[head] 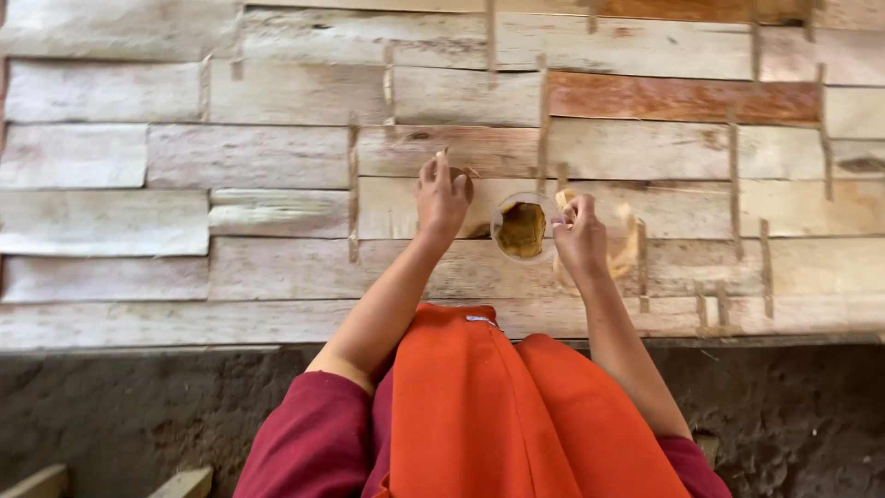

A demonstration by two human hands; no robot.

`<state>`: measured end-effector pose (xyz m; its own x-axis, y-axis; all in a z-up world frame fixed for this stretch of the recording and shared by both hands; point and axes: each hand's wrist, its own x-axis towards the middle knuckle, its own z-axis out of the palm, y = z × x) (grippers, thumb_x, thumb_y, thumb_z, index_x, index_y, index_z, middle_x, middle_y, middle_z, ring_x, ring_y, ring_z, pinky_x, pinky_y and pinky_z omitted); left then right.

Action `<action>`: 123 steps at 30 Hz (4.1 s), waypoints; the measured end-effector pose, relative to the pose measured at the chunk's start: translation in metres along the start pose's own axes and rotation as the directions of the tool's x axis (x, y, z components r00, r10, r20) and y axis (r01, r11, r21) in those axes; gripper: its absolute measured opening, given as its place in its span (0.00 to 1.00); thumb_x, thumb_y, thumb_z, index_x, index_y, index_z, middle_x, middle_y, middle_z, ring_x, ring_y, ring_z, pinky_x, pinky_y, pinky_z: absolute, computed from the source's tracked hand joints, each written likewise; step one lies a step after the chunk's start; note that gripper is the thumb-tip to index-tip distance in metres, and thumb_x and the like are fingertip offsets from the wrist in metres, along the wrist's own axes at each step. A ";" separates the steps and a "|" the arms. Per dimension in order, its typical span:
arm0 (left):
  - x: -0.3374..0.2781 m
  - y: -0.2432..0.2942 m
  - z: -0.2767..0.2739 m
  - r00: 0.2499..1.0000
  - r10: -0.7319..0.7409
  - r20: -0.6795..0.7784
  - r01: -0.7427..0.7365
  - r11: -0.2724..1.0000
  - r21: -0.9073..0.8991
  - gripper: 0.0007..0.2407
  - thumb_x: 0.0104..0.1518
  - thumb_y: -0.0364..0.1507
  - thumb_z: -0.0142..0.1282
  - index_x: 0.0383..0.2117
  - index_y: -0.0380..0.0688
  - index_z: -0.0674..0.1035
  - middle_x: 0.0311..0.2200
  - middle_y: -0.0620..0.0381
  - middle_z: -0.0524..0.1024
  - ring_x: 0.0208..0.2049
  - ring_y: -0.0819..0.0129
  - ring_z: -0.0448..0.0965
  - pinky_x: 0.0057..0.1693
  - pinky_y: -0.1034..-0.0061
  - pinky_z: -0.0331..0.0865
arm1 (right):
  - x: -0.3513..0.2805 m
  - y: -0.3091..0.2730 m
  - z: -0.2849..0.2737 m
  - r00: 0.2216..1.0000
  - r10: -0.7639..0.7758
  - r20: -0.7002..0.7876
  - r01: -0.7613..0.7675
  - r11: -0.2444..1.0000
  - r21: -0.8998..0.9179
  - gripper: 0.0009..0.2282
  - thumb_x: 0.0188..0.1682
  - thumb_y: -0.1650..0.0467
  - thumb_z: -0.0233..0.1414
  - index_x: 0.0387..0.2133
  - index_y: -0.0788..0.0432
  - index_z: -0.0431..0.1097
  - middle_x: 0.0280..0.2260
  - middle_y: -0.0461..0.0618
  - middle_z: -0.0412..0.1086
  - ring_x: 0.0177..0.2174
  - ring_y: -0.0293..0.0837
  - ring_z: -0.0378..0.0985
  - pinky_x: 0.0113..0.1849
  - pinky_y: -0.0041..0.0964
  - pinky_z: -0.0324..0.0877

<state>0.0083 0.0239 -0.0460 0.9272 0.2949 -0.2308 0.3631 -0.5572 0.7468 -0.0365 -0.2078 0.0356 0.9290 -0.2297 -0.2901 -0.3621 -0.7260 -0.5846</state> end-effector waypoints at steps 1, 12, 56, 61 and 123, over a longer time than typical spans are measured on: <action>0.001 -0.008 0.002 1.000 -0.018 -0.012 0.018 1.000 -0.001 0.24 0.65 0.38 0.51 0.68 0.55 0.64 0.63 0.45 0.62 0.63 0.45 0.65 0.62 0.49 0.67 | 0.000 -0.008 0.010 1.000 -0.011 0.018 0.011 1.000 -0.006 0.10 0.49 0.67 0.56 0.38 0.49 0.60 0.35 0.54 0.76 0.41 0.60 0.80 0.43 0.54 0.73; -0.034 -0.072 -0.140 0.745 0.445 -0.497 -0.521 0.853 -0.018 0.17 0.58 0.30 0.61 0.54 0.53 0.78 0.58 0.49 0.71 0.62 0.49 0.68 0.69 0.58 0.58 | -0.086 -0.185 0.170 0.914 -0.272 0.299 0.251 0.962 0.108 0.11 0.47 0.69 0.49 0.42 0.52 0.58 0.34 0.64 0.75 0.37 0.62 0.81 0.41 0.58 0.72; -0.074 -0.246 -0.316 0.810 -0.094 0.579 0.462 0.711 -0.531 0.14 0.62 0.35 0.53 0.24 0.37 0.81 0.08 0.47 0.71 0.05 0.70 0.63 0.15 0.81 0.57 | -0.002 -0.226 0.172 0.908 -0.240 -0.343 -0.012 0.804 -0.594 0.27 0.58 0.59 0.52 0.68 0.56 0.59 0.67 0.69 0.33 0.64 0.72 0.35 0.58 0.77 0.49; -0.065 -0.236 -0.291 0.844 -0.199 0.499 0.471 0.719 -0.510 0.12 0.57 0.33 0.54 0.21 0.38 0.82 0.08 0.46 0.73 0.04 0.68 0.66 0.14 0.78 0.61 | -0.109 -0.257 0.250 0.586 -0.810 -0.009 0.791 0.574 -0.211 0.12 0.51 0.71 0.49 0.44 0.62 0.73 0.42 0.65 0.70 0.47 0.66 0.71 0.51 0.50 0.61; -0.059 -0.238 -0.423 0.828 0.155 0.540 0.538 0.056 -0.841 0.10 0.68 0.30 0.46 0.52 0.41 0.72 0.47 0.40 0.80 0.46 0.50 0.84 0.47 0.54 0.82 | -0.297 -0.342 0.316 0.947 -0.227 0.226 0.102 0.883 0.458 0.24 0.50 0.59 0.60 0.57 0.54 0.66 0.49 0.55 0.72 0.52 0.47 0.73 0.56 0.47 0.65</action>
<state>-0.1718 0.4680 0.0536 0.8731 -0.2612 -0.4117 0.4420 0.7806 0.4420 -0.2126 0.3131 0.0824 0.9450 0.0933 -0.3136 -0.2599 -0.3682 -0.8927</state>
